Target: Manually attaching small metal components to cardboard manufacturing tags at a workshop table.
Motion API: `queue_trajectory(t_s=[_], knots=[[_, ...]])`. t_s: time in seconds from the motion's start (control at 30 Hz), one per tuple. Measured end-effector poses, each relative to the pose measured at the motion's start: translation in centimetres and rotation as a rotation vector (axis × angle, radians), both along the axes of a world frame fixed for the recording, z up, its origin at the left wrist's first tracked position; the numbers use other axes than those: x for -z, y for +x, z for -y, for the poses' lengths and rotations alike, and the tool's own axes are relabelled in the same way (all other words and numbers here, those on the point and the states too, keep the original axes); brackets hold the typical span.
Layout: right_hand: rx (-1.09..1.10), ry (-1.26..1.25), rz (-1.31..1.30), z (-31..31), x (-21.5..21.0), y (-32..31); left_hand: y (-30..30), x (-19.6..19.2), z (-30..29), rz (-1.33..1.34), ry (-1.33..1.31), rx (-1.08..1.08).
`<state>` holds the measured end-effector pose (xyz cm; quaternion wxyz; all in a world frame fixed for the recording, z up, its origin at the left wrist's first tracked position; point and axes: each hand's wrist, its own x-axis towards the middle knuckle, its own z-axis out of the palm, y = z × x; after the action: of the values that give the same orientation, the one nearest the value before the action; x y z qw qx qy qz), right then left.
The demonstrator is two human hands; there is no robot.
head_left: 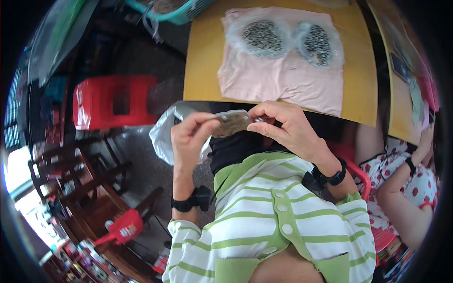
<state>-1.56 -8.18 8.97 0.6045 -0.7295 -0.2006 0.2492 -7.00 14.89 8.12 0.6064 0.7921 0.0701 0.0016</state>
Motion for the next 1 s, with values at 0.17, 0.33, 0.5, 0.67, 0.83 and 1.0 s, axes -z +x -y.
queue_trajectory(t_s=[0.17,0.33,0.5,0.67,0.83,1.0], knots=[[-0.121,-0.095,-0.220,-1.7,1.8,-0.9,-5.3,9.3,-9.4,-0.297,-0.366,-0.312],[-0.242,-0.199,-0.165,-2.1,3.7,-1.7,-11.7,17.6,-14.1,-0.399,-0.608,-0.698],[-0.165,-0.260,-0.211,-1.8,3.8,-0.8,-14.5,23.9,-16.6,-0.405,-0.549,-1.049],[-0.119,-0.289,-0.229,-1.2,2.5,0.9,-12.3,27.2,-17.8,-0.253,-0.553,-1.139],[0.028,-0.262,-0.045,0.4,0.0,2.5,-8.0,25.1,-15.6,-0.530,-0.110,-0.917],[0.188,0.013,0.516,2.1,-11.6,3.3,-5.9,21.0,-16.5,-0.302,0.025,-0.850]])
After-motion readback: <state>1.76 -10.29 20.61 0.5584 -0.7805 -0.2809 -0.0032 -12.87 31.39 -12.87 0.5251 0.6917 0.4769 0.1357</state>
